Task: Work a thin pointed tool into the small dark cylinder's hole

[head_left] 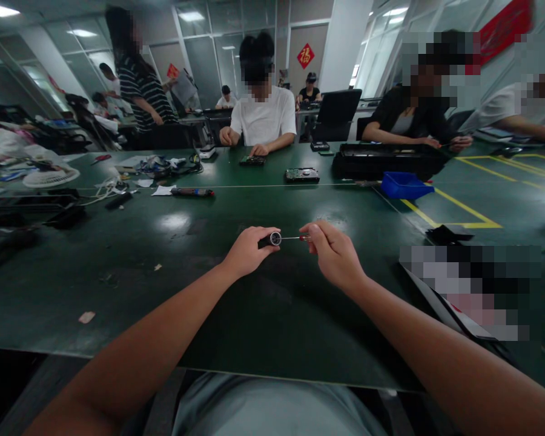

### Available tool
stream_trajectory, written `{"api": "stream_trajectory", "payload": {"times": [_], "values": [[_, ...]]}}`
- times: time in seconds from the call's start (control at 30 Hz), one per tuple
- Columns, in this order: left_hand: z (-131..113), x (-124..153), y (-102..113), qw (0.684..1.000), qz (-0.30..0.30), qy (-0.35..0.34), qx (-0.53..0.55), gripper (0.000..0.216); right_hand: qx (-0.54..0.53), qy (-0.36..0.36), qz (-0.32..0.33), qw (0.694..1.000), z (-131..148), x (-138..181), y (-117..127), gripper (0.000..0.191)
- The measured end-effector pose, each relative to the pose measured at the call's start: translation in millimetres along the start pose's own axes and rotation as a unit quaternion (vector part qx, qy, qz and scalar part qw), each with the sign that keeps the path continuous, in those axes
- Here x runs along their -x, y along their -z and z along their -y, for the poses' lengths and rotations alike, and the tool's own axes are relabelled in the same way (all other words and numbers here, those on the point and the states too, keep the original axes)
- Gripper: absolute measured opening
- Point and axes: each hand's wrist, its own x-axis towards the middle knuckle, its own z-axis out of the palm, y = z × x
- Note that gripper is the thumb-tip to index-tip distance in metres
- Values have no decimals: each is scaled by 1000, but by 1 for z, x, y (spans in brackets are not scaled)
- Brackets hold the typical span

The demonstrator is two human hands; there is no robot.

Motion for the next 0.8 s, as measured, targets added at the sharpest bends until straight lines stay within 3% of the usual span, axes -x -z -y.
{"api": "stream_trajectory", "payload": {"times": [0.17, 0.37, 0.57, 0.8], "values": [[1, 0, 0, 1000, 12, 2, 5, 38, -7, -11, -19, 1000, -2, 1, -2, 27], [1, 0, 0, 1000, 12, 11, -2, 39, -118, -48, -45, 991, -5, -2, -7, 24], [3, -5, 5, 998, 5, -50, -25, 37, -279, -141, -63, 948, -21, -12, -11, 31], [13, -8, 4, 997, 34, -36, -56, 39, -279, -177, -112, 937, -32, -16, -15, 29]]}}
